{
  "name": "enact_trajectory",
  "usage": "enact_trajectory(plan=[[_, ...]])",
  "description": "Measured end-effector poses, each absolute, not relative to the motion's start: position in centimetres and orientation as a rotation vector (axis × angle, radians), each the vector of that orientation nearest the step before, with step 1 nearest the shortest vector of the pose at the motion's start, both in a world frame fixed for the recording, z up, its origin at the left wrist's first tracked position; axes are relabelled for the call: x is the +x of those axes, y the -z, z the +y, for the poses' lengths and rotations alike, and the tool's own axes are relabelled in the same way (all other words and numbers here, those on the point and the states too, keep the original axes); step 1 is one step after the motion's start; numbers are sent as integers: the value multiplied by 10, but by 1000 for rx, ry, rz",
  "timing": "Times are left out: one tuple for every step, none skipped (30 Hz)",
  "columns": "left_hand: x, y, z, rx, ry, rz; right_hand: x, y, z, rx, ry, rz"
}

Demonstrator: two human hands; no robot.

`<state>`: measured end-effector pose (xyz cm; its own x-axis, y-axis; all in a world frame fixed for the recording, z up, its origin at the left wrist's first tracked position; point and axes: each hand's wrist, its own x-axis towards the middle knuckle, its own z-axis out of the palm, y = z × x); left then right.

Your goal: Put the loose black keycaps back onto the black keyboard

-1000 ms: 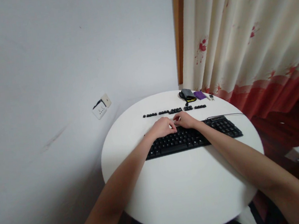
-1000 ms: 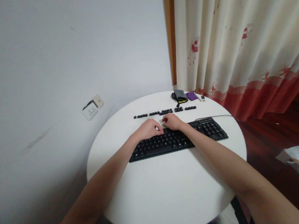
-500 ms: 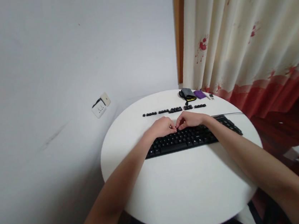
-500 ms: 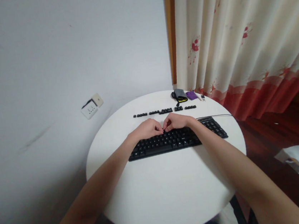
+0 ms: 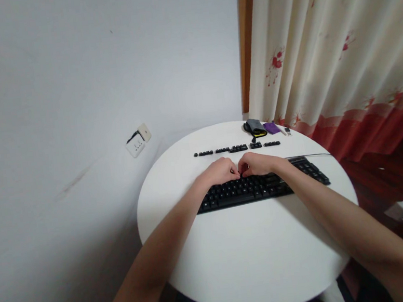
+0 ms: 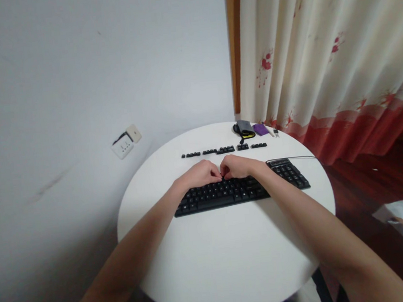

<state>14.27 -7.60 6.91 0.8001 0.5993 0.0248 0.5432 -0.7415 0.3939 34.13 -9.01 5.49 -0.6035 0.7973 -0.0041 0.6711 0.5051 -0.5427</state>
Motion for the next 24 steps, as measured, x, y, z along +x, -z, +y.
enact_trajectory(plan=[[143, -69, -76, 2620, -210, 861, 341, -54, -90, -1247, -746, -2504], [142, -69, -76, 2619, -208, 856, 342, -53, -89, -1247, -755, -2500], [142, -68, -75, 2617, -206, 854, 342, -52, -88, -1243, -767, -2492], [142, -67, -75, 2614, -208, 853, 343, -51, -86, -1235, -783, -2478], [142, -66, -74, 2612, -215, 853, 345, -49, -84, -1222, -805, -2461], [143, -64, -73, 2610, -226, 854, 346, -47, -82, -1206, -832, -2440], [143, -62, -72, 2609, -238, 858, 347, -44, -80, -1186, -861, -2418], [144, -59, -71, 2610, -251, 862, 348, -42, -78, -1167, -893, -2396], [144, -56, -70, 2610, -266, 866, 349, -40, -77, -1153, -921, -2377], [145, -53, -69, 2609, -282, 863, 350, -39, -75, -1149, -936, -2363], [146, -50, -68, 2605, -299, 851, 351, -37, -74, -1156, -931, -2355], [146, -47, -66, 2601, -320, 830, 352, -36, -73, -1167, -912, -2351], [147, -44, -64, 2599, -348, 807, 353, -35, -72, -1180, -886, -2348], [147, -41, -61, 2596, -380, 788, 354, -34, -72, -1194, -866, -2344], [146, -39, -59, 2587, -407, 779, 355, -33, -72, -1210, -866, -2336], [146, -36, -56, 2567, -424, 779, 356, -32, -72, -1225, -891, -2327], [145, -33, -53, 2527, -424, 790, 357, -31, -71, -1238, -939, -2319], [144, -31, -50, 2463, -403, 805, 358, -31, -71, -1247, -996, -2314], [144, -29, -47, 2383, -366, 819, 359, -30, -71, -1250, -1047, -2313], [143, -28, -45, 2301, -323, 826, 360, -30, -71, -1247, -1082, -2312], [142, -27, -43, 2231, -284, 825, 360, -30, -71, -1241, -1102, -2315], [141, -26, -41, 2181, -251, 821, 360, -30, -71, -1234, -1110, -2318], [141, -26, -41, 2152, -230, 815, 360, -30, -71, -1228, -1109, -2320], [141, -27, -40, 2139, -220, 809, 360, -31, -72, -1223, -1107, -2321]])
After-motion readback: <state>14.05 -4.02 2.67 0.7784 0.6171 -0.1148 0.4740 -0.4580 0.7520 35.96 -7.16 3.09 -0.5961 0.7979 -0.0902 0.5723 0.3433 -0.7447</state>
